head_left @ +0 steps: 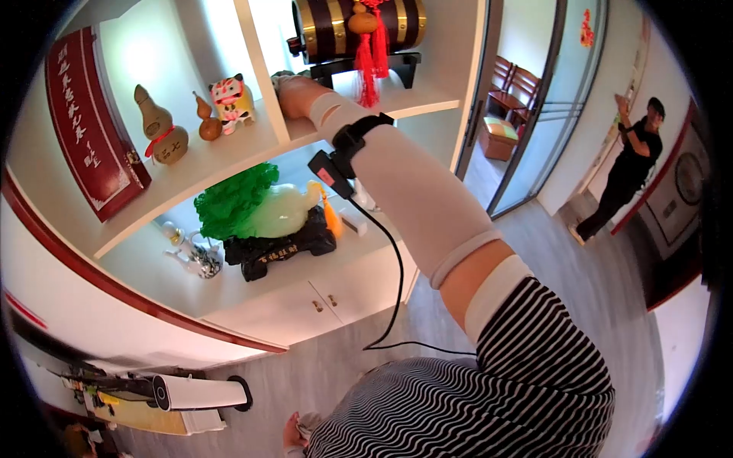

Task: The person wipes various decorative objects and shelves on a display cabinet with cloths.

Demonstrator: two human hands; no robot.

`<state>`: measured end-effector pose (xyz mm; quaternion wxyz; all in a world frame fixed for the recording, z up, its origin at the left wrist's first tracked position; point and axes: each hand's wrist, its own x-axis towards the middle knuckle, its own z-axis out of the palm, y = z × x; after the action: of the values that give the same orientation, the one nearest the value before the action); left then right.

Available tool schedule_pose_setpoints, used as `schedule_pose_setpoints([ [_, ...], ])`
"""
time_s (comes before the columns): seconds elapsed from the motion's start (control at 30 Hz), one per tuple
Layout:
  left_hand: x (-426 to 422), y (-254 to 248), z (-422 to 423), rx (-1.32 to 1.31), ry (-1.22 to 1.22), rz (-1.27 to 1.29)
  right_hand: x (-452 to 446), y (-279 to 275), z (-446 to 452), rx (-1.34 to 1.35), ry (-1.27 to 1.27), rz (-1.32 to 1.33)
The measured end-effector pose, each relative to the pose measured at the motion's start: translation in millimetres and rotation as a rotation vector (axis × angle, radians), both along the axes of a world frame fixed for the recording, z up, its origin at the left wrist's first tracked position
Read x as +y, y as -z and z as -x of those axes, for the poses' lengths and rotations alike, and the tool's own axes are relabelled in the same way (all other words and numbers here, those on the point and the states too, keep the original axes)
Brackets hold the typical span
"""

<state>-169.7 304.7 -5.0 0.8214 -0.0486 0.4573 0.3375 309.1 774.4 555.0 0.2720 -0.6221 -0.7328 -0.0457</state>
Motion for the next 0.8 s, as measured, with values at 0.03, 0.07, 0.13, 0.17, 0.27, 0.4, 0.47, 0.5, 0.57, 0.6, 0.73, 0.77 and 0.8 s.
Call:
schedule_pose_setpoints([
  [0.03,5,4,6,-0.132,0.02,0.081,-14,-4,2,0.048,0.025,-0.004],
  [0.07,5,7,11,-0.263,0.041,0.162,-14,-2,3,0.05,0.015,-0.004],
  [0.13,4,-7,-9,0.133,0.019,-0.05,7,11,-3,-0.016,-0.066,-0.11],
  [0.17,7,-22,-12,0.039,0.022,-0.034,5,10,-3,-0.072,-0.068,-0.128],
  [0.27,13,-18,-19,0.034,0.009,-0.041,-13,12,-2,-0.08,-0.045,-0.167],
  [0.4,18,-22,-32,0.31,-0.036,-0.144,-53,5,1,-0.089,-0.005,-0.136],
  [0.47,24,-64,-50,0.409,0.055,-0.211,-61,8,0,-0.075,-0.01,-0.147],
  [0.5,28,-83,-59,0.458,0.102,-0.244,-64,9,-1,-0.06,-0.013,-0.158],
  [0.57,35,-114,-75,0.485,0.113,-0.224,-70,13,-1,-0.038,-0.022,-0.194],
  [0.6,36,-111,-73,0.474,0.095,-0.197,-74,15,-2,-0.017,-0.029,-0.229],
  [0.73,38,-37,-39,0.221,0.034,-0.135,-122,22,6,0.017,-0.014,-0.245],
  [0.77,37,-15,-32,0.217,-0.02,-0.11,-127,29,7,0.034,-0.04,-0.41],
  [0.8,37,-7,-30,0.214,-0.075,-0.083,-133,35,7,0.052,-0.066,-0.574],
])
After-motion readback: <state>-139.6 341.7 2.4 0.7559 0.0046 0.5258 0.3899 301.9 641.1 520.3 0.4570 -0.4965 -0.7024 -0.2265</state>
